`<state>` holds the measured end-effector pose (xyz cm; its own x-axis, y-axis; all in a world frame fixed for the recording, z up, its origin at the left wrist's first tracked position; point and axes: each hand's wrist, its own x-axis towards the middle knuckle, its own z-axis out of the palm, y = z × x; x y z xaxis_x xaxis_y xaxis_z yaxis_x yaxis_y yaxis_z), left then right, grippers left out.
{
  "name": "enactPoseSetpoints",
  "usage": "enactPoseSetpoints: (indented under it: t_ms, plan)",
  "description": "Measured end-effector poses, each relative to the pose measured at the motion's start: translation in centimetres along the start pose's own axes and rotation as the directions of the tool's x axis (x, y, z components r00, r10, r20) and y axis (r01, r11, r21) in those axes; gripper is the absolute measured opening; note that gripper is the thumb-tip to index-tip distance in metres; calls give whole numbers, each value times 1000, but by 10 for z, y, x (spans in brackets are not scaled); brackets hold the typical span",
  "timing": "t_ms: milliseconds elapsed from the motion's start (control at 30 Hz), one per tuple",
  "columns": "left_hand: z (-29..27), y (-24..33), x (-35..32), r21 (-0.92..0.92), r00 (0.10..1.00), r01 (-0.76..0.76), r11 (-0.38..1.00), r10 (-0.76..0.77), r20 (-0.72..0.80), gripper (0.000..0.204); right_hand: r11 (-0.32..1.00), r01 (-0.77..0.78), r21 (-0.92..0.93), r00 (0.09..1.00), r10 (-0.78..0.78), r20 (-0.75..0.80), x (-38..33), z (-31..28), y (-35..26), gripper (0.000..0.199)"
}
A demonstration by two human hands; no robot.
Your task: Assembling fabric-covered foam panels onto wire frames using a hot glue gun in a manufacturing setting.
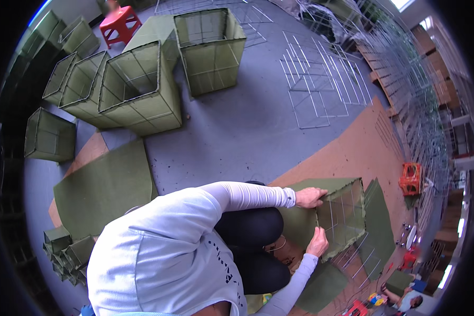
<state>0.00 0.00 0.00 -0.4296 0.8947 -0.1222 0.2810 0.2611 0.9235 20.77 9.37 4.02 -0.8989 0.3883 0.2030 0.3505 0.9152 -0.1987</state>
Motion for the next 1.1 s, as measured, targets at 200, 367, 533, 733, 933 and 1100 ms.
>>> enactPoseSetpoints:
  t_ms: [200, 367, 533, 733, 933, 1100]
  plan:
    - [-220, -59, -60, 573, 704, -60, 817, 442, -556, 54, 984, -149, 96, 986, 140, 93, -20, -1, -12, 31]
    - [-477, -158, -176, 347, 306, 789, 508, 165, -938, 51, 983, -166, 81, 982, 157, 101, -15, -5, -18, 35]
    - [-437, -208, -234, 539, 420, 733, 415, 347, -839, 7, 980, -192, 51, 974, 184, 131, -11, -3, -12, 37]
    - [-299, -189, -234, 467, 539, 624, 627, 88, -838, 2, 973, -232, -4, 954, 229, 192, -13, -5, -12, 34]
    - [-361, -192, -255, 547, 541, 655, 522, 182, -821, 5, 984, -178, -4, 961, 175, 216, 7, 0, -23, 22]
    - [-443, -216, -205, 573, 520, 628, 526, 264, -812, 18, 961, -268, 71, 960, 260, 102, -19, -4, -5, 22]
